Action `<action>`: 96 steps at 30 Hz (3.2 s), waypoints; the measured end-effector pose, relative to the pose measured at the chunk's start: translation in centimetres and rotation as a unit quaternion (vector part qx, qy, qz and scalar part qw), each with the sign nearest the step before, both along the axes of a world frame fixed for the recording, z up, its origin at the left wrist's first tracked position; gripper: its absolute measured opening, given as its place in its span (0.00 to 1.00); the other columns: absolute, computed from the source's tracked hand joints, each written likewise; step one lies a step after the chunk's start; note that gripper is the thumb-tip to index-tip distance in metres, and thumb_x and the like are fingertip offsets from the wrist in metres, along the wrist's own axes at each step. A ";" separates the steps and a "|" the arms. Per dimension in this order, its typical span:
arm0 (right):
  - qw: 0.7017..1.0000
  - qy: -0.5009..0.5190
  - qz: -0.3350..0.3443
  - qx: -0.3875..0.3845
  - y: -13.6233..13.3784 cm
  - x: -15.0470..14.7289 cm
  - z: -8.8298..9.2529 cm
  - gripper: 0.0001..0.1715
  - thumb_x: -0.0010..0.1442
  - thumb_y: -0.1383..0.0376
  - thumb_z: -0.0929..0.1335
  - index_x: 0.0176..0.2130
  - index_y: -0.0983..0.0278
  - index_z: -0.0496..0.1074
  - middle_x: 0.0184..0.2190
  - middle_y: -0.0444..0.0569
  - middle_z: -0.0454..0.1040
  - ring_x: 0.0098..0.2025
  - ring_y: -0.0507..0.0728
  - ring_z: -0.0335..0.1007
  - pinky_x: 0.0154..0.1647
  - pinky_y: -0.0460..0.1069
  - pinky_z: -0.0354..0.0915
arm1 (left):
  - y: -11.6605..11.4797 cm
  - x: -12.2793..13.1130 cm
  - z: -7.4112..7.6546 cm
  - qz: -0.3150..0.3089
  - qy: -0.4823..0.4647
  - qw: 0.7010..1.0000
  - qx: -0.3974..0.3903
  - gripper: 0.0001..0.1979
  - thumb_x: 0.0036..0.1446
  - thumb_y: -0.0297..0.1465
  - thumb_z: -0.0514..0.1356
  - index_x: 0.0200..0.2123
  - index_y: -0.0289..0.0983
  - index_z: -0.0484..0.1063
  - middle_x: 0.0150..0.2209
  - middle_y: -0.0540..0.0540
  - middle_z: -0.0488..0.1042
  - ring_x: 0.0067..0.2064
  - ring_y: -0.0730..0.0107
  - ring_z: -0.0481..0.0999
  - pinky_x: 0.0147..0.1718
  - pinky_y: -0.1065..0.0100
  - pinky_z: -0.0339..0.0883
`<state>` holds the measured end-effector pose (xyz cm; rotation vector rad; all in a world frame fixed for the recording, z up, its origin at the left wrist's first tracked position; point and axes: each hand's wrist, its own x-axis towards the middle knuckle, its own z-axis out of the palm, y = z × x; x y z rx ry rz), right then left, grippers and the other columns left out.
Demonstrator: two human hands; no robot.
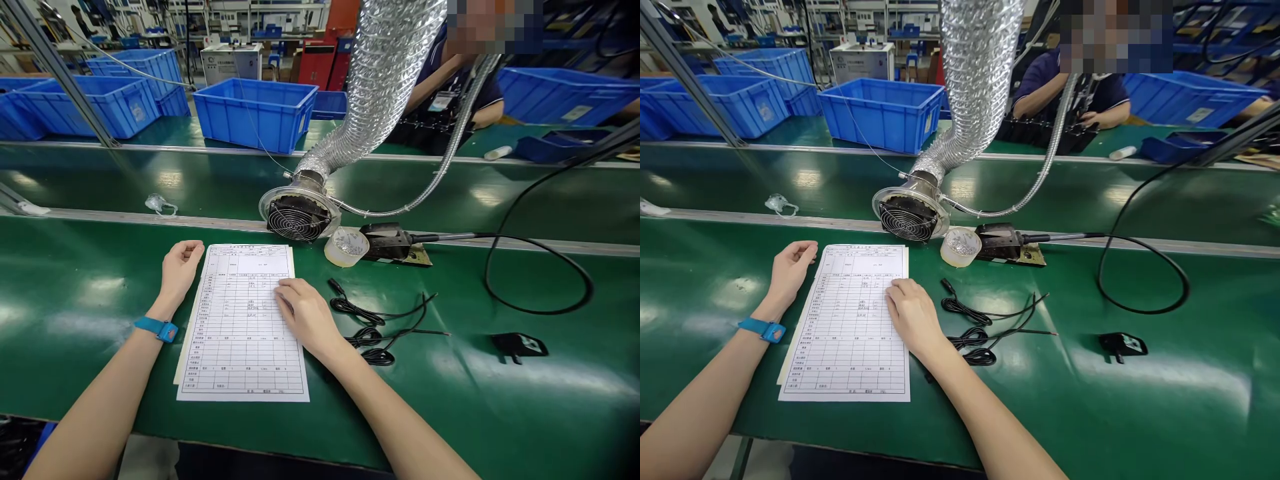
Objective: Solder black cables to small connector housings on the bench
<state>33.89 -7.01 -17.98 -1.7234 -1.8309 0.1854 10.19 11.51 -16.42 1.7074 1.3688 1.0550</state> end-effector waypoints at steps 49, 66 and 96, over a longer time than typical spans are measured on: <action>0.995 -0.080 0.043 0.026 0.1 -0.7 -1.4 0.20 0.71 0.69 0.61 0.57 0.69 0.73 0.62 0.62 0.71 0.65 0.68 0.66 0.65 0.66 0.67 | -0.7 0.0 0.6 -0.005 0.011 1.000 -0.023 0.17 0.56 0.45 0.64 0.41 0.38 0.78 0.44 0.42 0.78 0.41 0.61 0.76 0.37 0.64 0.70; 0.995 -0.080 0.046 0.026 0.2 -0.7 -1.2 0.19 0.69 0.70 0.62 0.56 0.70 0.74 0.61 0.62 0.71 0.64 0.68 0.67 0.66 0.65 0.67 | -0.4 -0.2 0.2 -0.006 0.008 1.000 -0.021 0.18 0.56 0.46 0.64 0.42 0.38 0.78 0.44 0.41 0.78 0.41 0.61 0.76 0.38 0.64 0.70; 0.993 -0.069 0.044 0.091 0.0 -0.6 1.1 0.17 0.69 0.73 0.62 0.54 0.68 0.73 0.57 0.60 0.75 0.61 0.65 0.71 0.65 0.64 0.68 | -0.1 -0.3 0.3 -0.004 0.036 0.999 -0.019 0.20 0.55 0.48 0.64 0.42 0.38 0.78 0.44 0.41 0.78 0.41 0.61 0.76 0.37 0.65 0.69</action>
